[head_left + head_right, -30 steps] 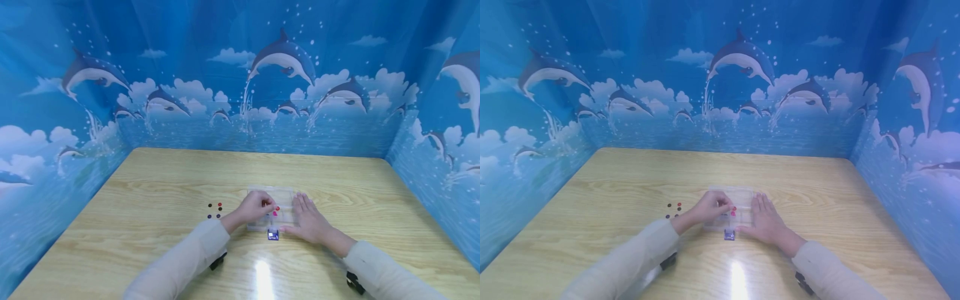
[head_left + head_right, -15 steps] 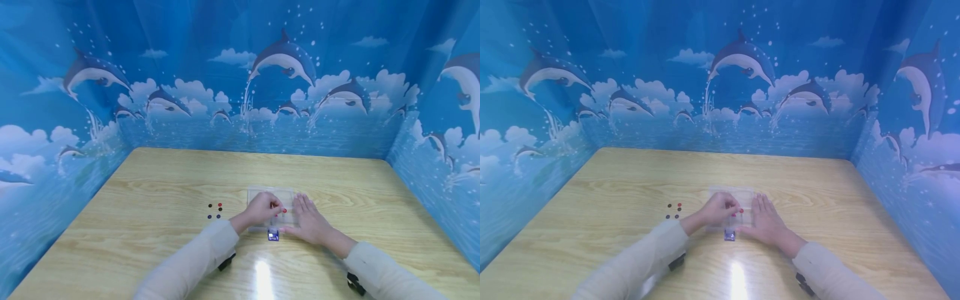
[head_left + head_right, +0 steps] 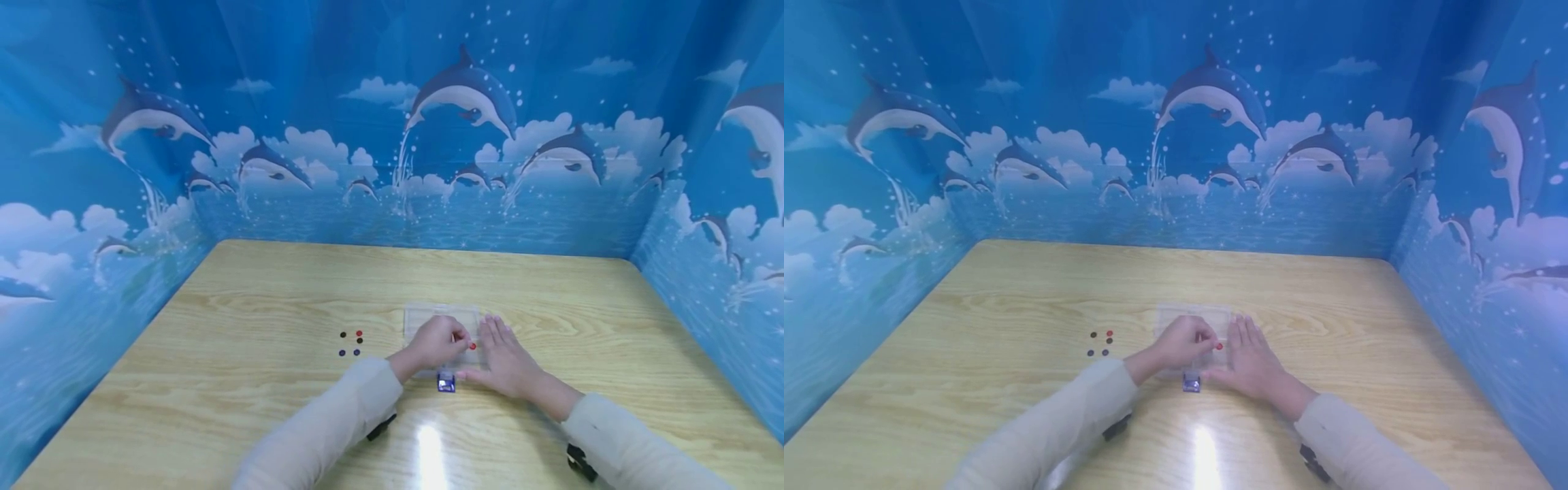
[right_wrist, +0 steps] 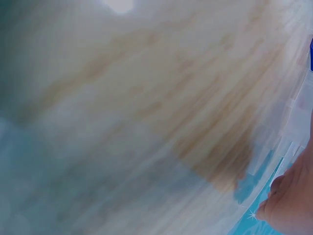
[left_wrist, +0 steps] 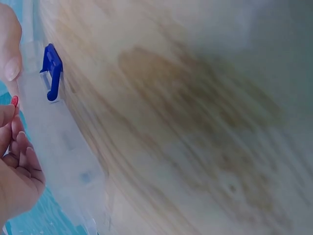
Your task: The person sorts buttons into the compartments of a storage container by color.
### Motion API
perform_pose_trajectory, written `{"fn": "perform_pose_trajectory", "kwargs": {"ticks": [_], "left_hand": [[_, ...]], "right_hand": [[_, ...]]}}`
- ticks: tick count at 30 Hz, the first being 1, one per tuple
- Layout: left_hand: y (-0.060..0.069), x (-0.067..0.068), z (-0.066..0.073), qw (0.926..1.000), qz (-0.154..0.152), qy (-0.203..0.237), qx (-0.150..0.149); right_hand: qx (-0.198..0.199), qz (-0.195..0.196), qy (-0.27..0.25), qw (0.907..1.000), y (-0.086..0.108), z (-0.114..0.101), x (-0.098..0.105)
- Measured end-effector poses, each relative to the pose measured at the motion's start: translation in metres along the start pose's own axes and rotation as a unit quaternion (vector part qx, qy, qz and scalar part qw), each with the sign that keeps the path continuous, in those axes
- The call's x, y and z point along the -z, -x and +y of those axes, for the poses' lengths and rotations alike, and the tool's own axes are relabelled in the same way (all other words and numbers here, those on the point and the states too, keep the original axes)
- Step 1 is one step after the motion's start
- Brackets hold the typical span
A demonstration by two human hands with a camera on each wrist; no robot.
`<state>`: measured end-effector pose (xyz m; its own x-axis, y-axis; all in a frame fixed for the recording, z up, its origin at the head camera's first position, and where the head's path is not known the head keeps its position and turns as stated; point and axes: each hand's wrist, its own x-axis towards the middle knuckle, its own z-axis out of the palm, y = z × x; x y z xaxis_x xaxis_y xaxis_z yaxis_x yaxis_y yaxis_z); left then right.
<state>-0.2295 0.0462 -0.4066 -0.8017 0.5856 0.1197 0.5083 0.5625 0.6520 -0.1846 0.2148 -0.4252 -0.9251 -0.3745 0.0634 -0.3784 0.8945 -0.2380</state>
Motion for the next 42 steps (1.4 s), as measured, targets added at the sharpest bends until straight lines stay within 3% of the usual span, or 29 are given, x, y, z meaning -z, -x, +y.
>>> {"fn": "perform_pose_trajectory", "kwargs": {"ticks": [11, 20, 29, 35, 42], "left_hand": [[-0.002, -0.003, 0.004, 0.9997, -0.001, -0.007, 0.022], [-0.001, -0.003, 0.002, 0.9998, 0.005, -0.013, 0.016], [0.004, 0.004, -0.004, 0.9996, 0.011, -0.002, 0.026], [0.007, 0.012, -0.008, 0.9995, 0.030, 0.000, 0.010], [0.013, 0.018, -0.011, 0.9994, 0.026, 0.021, 0.006]], "right_hand": [[0.002, 0.002, 0.000, 1.0000, 0.000, 0.000, 0.000], [0.001, 0.000, -0.006, 1.0000, 0.001, 0.000, 0.000], [-0.003, -0.004, 0.000, 1.0000, 0.001, -0.001, 0.000], [-0.007, -0.006, -0.001, 1.0000, 0.000, -0.001, 0.001], [-0.009, -0.008, 0.002, 0.9999, 0.000, -0.001, 0.000]]}}
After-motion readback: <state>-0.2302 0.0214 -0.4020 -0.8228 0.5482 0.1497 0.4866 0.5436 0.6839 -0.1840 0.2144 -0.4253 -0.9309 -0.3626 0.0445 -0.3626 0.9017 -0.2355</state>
